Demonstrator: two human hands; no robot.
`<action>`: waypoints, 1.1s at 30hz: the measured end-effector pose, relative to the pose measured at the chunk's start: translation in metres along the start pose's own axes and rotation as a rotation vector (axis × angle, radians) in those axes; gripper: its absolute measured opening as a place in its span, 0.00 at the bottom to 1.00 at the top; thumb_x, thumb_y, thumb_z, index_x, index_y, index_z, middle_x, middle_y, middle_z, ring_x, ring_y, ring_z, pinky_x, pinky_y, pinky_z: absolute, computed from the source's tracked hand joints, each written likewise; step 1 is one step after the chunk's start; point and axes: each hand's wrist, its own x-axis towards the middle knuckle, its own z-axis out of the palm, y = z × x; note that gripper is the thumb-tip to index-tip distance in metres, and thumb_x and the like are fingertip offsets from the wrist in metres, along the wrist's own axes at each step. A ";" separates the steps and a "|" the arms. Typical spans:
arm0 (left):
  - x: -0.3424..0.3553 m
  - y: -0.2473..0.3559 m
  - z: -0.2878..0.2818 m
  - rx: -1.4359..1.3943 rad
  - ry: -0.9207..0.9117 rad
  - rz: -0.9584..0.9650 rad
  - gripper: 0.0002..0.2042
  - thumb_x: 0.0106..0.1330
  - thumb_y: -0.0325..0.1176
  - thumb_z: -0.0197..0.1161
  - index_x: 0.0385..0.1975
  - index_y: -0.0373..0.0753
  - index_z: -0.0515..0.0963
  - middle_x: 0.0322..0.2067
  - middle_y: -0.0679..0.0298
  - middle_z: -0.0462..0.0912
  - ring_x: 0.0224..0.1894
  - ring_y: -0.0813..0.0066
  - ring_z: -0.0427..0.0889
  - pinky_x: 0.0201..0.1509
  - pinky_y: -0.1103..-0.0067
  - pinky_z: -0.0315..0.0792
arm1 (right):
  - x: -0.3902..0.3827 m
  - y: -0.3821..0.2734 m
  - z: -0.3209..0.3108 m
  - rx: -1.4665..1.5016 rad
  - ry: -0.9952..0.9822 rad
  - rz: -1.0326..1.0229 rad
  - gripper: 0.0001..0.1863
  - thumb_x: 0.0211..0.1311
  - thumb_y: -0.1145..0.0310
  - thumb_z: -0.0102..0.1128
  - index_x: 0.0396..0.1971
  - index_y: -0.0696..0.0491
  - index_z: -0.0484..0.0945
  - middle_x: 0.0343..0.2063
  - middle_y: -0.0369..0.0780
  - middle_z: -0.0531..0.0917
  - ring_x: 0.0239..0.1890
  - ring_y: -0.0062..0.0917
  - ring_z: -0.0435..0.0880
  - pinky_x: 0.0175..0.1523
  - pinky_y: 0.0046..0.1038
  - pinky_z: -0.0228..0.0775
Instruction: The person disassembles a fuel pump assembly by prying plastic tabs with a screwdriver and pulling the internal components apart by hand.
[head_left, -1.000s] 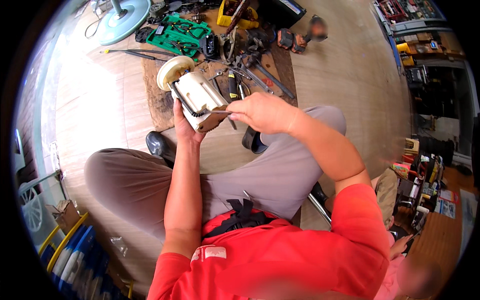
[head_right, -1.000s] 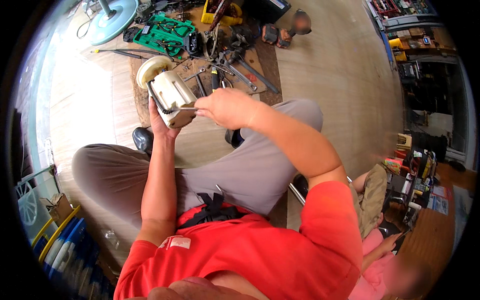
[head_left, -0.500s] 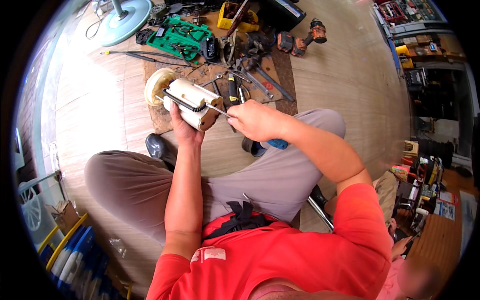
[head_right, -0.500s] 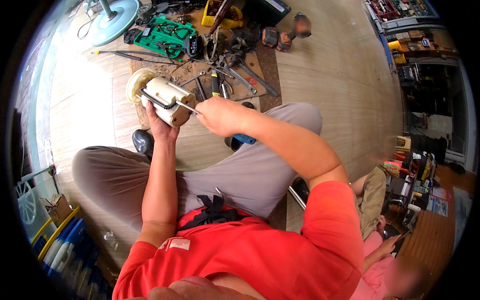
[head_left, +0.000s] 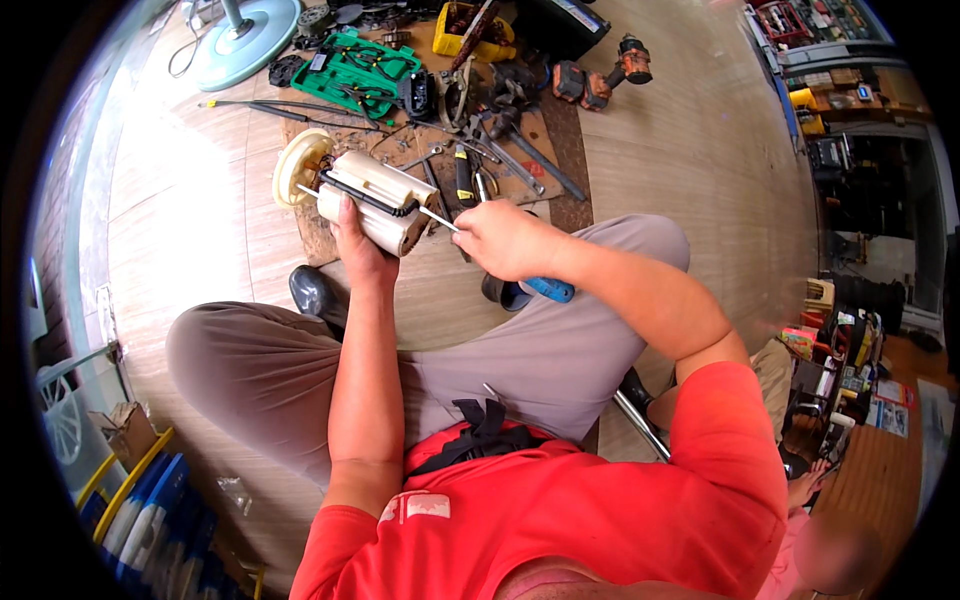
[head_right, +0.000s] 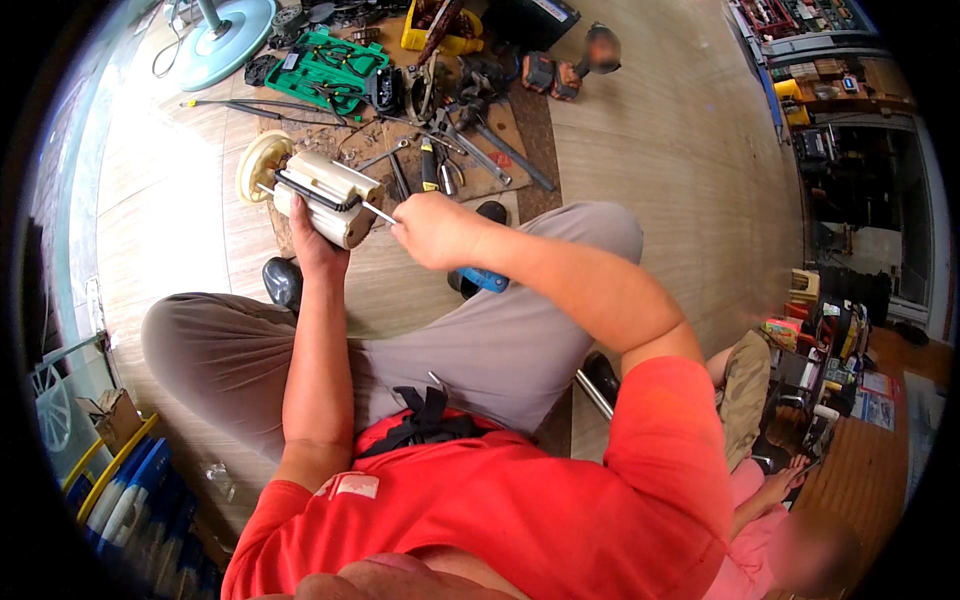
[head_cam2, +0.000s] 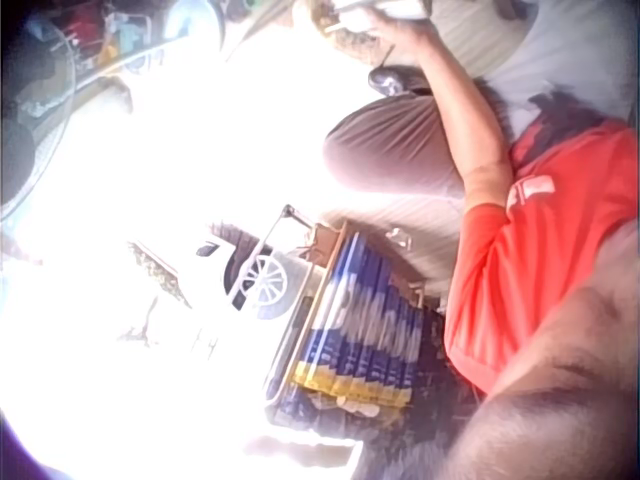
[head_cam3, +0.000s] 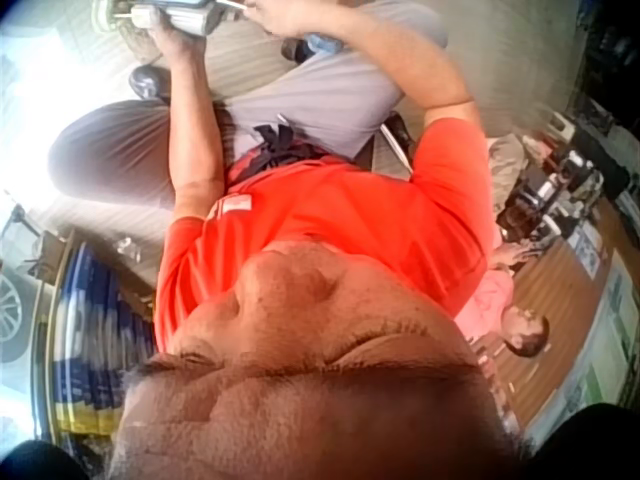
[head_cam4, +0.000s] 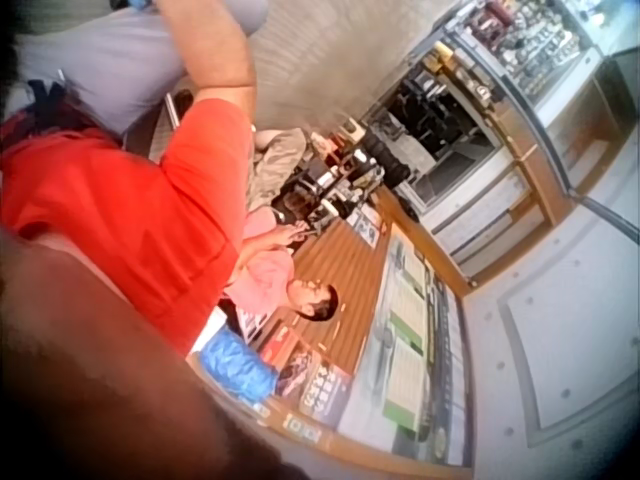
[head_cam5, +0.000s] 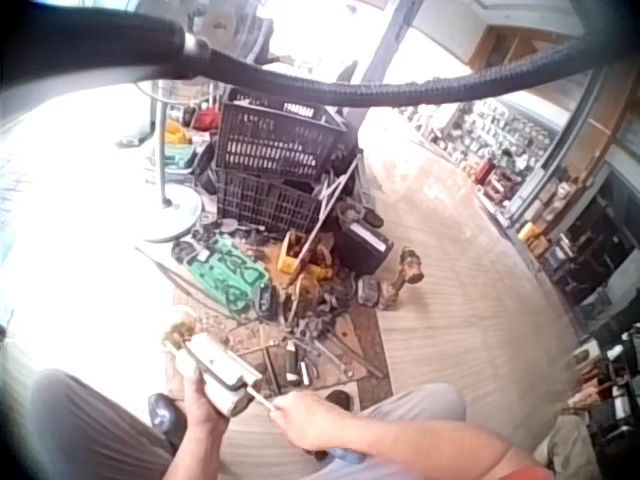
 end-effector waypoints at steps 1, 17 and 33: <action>0.001 -0.001 0.000 0.000 -0.001 -0.012 0.29 0.74 0.53 0.52 0.67 0.42 0.63 0.61 0.59 0.74 0.62 0.61 0.75 0.67 0.63 0.69 | -0.002 0.007 0.009 -0.132 0.099 -0.078 0.14 0.71 0.66 0.50 0.29 0.59 0.75 0.21 0.49 0.82 0.24 0.42 0.84 0.32 0.43 0.77; -0.005 0.007 0.003 -0.053 0.001 -0.231 0.29 0.73 0.53 0.54 0.66 0.41 0.64 0.60 0.56 0.75 0.60 0.58 0.77 0.65 0.60 0.72 | -0.006 -0.002 0.010 -0.532 0.129 -0.084 0.08 0.62 0.72 0.51 0.34 0.59 0.79 0.29 0.51 0.86 0.35 0.44 0.88 0.39 0.43 0.81; -0.013 0.018 0.019 -0.269 0.013 -0.396 0.29 0.72 0.61 0.45 0.63 0.47 0.71 0.58 0.61 0.78 0.57 0.59 0.78 0.61 0.60 0.74 | -0.008 0.003 -0.018 0.350 0.022 -0.219 0.18 0.66 0.71 0.53 0.55 0.54 0.76 0.27 0.32 0.77 0.28 0.16 0.72 0.35 0.24 0.69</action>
